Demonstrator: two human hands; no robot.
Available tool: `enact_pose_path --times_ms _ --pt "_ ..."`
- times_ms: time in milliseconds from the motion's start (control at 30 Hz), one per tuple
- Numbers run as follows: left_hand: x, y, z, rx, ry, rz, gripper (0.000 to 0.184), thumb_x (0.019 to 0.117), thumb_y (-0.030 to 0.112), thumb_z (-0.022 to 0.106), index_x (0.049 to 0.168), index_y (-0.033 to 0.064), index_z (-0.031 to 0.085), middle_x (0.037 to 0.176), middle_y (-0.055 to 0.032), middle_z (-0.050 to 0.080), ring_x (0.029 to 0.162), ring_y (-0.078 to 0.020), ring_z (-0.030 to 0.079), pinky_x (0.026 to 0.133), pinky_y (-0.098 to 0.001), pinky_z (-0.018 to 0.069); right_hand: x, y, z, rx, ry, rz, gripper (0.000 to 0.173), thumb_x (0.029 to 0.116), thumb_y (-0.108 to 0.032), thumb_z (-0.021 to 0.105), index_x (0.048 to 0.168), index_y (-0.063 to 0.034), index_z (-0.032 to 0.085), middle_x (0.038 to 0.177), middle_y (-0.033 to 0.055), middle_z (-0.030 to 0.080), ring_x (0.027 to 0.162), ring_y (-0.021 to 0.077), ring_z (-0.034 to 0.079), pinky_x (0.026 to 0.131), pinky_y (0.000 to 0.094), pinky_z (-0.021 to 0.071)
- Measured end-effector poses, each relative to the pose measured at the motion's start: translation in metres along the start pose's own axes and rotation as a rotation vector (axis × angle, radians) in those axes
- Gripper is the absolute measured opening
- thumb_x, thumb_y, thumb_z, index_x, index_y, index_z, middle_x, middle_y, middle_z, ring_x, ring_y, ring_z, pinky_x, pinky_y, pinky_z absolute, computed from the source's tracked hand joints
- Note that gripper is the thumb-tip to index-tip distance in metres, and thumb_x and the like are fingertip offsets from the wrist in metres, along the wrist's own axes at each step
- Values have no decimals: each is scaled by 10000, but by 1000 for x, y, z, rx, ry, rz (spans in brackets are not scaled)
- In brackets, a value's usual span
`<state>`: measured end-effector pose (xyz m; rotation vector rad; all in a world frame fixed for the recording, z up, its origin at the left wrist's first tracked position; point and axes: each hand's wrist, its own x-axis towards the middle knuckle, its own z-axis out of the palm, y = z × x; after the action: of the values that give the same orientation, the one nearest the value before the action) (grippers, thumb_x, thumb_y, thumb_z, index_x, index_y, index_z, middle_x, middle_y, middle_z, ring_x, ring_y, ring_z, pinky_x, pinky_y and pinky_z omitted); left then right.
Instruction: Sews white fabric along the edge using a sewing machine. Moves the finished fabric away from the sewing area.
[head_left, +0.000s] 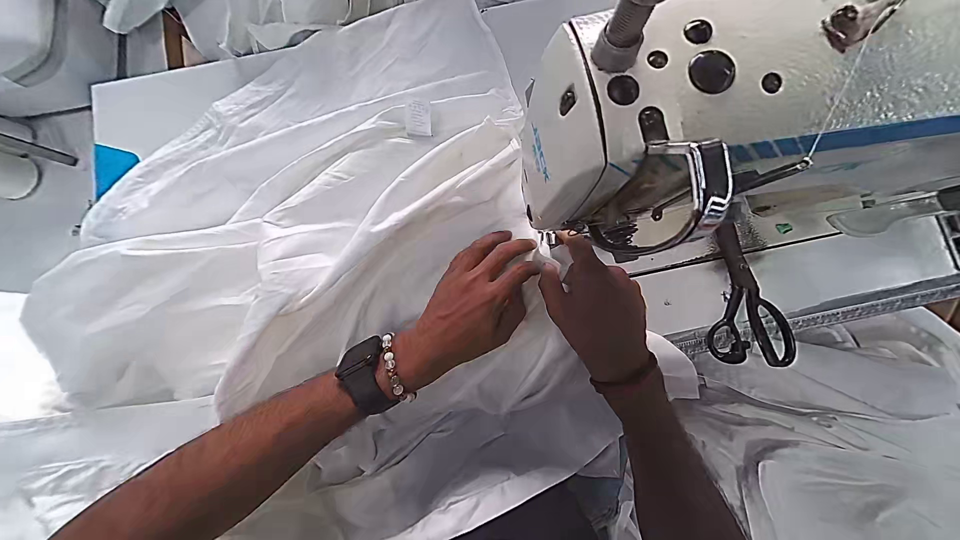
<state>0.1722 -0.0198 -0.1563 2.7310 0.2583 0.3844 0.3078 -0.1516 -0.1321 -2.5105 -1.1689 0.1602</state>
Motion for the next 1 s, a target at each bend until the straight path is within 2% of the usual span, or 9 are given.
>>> enact_pose_path --times_ms 100,200,400,500,533,633,733,867,1000 --pt "-10 -14 2 20 -7 64 385 1041 345 482 1349 232 682 1531 -25 540 1491 -293 385 1222 -524 300 -22 22 -5 32 -14 -9 451 940 -439 613 1268 -138 687 644 28 638 541 235 613 473 449 467" --pt "-10 -21 1 43 -35 182 392 1054 409 458 1400 369 639 1572 -11 496 1512 -334 337 1228 -572 255 -63 63 -33 251 -163 -89 522 940 -414 640 1368 -117 620 756 -4 689 558 130 611 484 376 529" --pt "-12 -22 3 38 -44 269 340 1049 394 489 1317 383 697 1560 1 506 1494 -327 361 1223 -575 263 -150 24 -9 157 -526 -486 195 820 -82 635 974 -174 712 852 26 655 550 181 633 393 385 507" --pt "-15 -23 3 20 -24 299 326 1037 387 507 1279 366 725 1532 -2 538 1482 -327 382 1213 -578 276 -142 7 22 133 -1129 -480 219 937 -126 618 1142 -82 681 1062 165 687 904 347 707 723 552 580" --pt "-15 -23 3 18 -25 300 331 1038 387 505 1294 377 714 1531 1 538 1482 -325 381 1212 -575 279 -132 8 21 242 -1151 -498 211 960 -171 617 1137 -87 698 1016 150 719 914 329 715 768 553 578" --pt "-15 -17 0 -27 -59 264 335 1031 357 508 1293 381 716 1507 5 557 1480 -319 378 1213 -583 269 -102 8 -7 718 -535 -329 183 1009 -203 596 1021 -93 742 791 -4 708 668 84 677 602 298 598" --pt "-6 -8 -4 -24 -49 241 300 1026 320 515 1179 333 772 1389 25 639 1407 -262 474 1186 -580 301 -54 13 -16 388 40 -46 225 1027 -220 572 1124 -106 740 909 11 713 713 79 678 620 276 597" --pt "4 0 0 -5 103 109 262 1008 208 511 1029 168 770 1195 -11 716 1219 -213 616 1068 -455 449 -29 12 6 224 63 115 268 991 -380 644 1108 -172 766 884 -16 715 701 140 653 620 396 554" --pt "5 -5 6 71 131 18 287 1021 237 510 1171 171 745 1296 -32 673 1266 -234 576 1064 -446 431 -30 0 11 145 68 126 254 948 -405 693 1056 -182 749 791 -45 699 702 148 661 602 411 533"
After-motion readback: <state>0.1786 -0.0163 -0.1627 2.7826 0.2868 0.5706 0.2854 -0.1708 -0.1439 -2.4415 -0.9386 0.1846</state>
